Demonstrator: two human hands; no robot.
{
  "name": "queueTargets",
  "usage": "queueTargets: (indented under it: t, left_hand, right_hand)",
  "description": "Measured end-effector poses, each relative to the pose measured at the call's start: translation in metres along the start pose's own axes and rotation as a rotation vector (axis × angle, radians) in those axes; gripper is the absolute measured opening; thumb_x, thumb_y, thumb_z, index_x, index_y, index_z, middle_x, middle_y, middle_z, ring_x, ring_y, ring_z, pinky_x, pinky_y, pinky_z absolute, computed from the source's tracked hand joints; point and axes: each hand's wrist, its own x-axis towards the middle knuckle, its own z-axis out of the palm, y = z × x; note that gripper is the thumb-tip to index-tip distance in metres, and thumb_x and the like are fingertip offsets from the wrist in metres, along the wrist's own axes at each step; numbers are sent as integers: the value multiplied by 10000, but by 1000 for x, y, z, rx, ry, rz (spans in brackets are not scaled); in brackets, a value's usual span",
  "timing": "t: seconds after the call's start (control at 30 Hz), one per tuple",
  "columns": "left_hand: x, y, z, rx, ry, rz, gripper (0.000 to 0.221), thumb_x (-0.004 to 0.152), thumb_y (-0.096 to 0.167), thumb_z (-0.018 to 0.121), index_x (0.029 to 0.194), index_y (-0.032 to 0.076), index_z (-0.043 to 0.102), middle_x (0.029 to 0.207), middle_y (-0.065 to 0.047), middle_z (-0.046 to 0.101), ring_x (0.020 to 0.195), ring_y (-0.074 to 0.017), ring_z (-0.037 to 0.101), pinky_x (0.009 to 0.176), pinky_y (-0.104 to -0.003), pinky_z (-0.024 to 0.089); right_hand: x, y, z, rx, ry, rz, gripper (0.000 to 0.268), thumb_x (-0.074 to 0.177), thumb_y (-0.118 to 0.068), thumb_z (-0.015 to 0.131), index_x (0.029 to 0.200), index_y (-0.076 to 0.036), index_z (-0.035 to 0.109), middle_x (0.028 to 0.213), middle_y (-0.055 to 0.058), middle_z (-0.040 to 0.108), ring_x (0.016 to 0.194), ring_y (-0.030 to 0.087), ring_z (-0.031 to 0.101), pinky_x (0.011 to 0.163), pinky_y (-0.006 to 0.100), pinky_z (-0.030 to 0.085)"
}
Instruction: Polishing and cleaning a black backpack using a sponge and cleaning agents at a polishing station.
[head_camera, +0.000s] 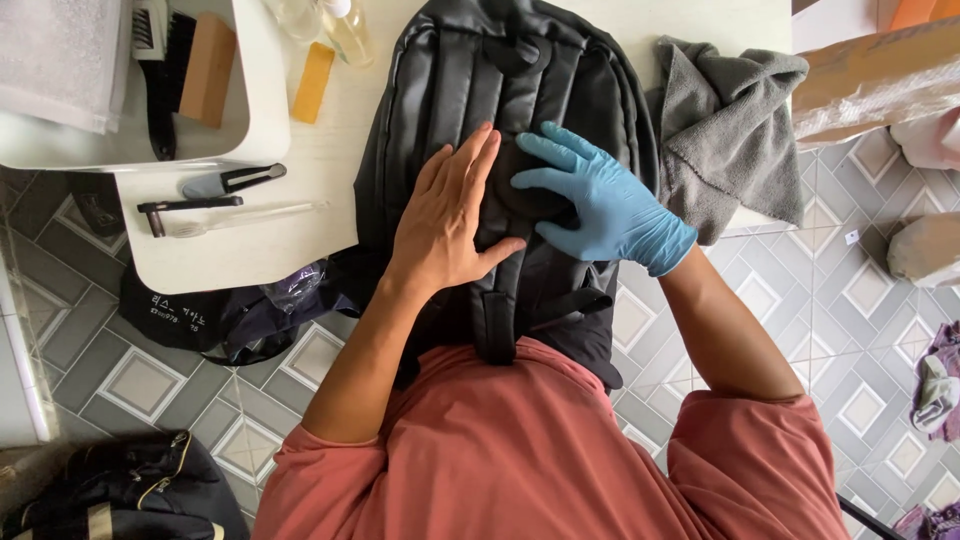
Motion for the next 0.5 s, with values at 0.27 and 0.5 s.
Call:
queueTargets:
  t: [0.27, 0.5]
  left_hand:
    - [1, 1, -1, -18, -14, -10, 1237, 819, 524, 890, 1681, 75, 124, 1687, -195, 290, 1455, -334, 485, 1276, -506, 260]
    - [1, 2, -7, 99, -90, -5, 1176, 906, 623, 797, 1652, 66, 77, 1722, -156, 240, 1581, -265, 360, 1300, -457, 303]
  right_hand:
    - [16, 6, -49, -21, 112, 258, 416, 950, -93, 661, 1365, -68, 654, 1146, 231, 706, 1087, 489, 651, 905, 587, 525]
    - [36, 135, -73, -425, 590, 328, 29, 1025, -32, 603, 1018, -19, 629, 826, 129, 680, 693, 337, 644, 592, 430, 469]
